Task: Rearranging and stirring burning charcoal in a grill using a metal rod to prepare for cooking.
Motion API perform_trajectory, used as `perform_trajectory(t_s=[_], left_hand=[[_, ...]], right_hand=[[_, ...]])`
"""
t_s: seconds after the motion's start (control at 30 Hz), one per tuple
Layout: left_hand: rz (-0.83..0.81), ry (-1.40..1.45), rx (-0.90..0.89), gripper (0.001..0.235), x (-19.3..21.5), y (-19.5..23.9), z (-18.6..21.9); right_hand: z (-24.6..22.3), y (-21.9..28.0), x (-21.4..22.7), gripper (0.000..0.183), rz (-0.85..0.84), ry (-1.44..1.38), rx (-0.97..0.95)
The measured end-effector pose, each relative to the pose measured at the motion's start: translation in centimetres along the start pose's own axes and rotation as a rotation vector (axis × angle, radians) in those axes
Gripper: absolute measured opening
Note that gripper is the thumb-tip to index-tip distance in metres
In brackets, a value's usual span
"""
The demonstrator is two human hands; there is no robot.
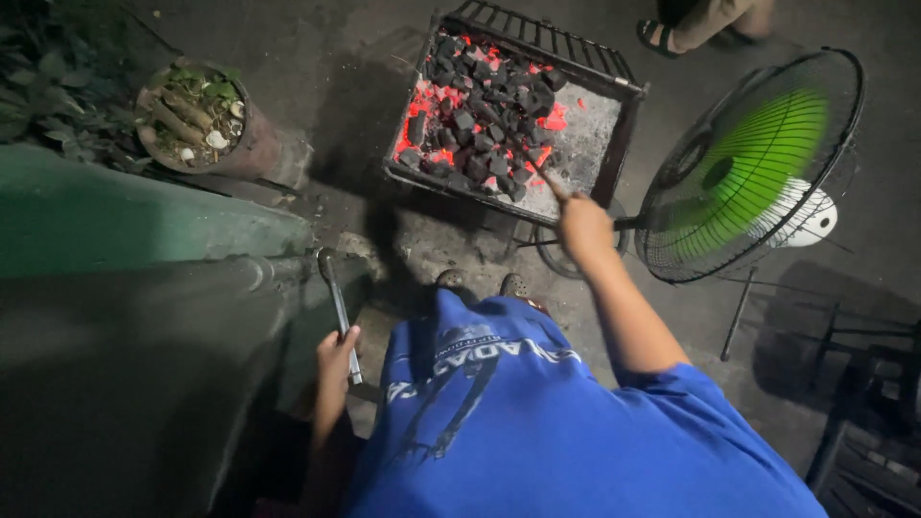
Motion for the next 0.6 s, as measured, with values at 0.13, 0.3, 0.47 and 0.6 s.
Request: perform_trajectory(t_s=[0.13, 0.3, 0.47, 0.6], left_hand=[[-0.017, 0.143, -0.037, 0.054, 0.9, -0.6, -2.6], [-0.074, 0.085, 0.092, 0.094, 1.5, 2.2, -0.4], [-0.041, 0.084, -0.059, 0.051, 0.3, 0.2, -0.7], [-0.016, 0.111, -0.053, 0.048, 0.9, 2.5, 2.2]], right_hand=[[-2.5, 4.7, 12.6, 0.025, -0.126, -0.154, -0.085], [-0.5, 5.1, 1.9, 0.022, -0.155, -0.099, 0.049], [-8.1, 1.2, 8.5, 0.027, -0.126, -0.185, -0.012], [-9.3, 0.9, 11.7, 0.026, -0.11, -0.163, 0.003]])
Point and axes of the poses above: each hand's wrist, its own y-axis away from the middle knuckle, its own x-axis out of the back of the hand, z = x × y, the point moved 6 cm from there along -y, towards the middle knuckle, and after that the axes turned 13 degrees about z, right-handed, at the moved point
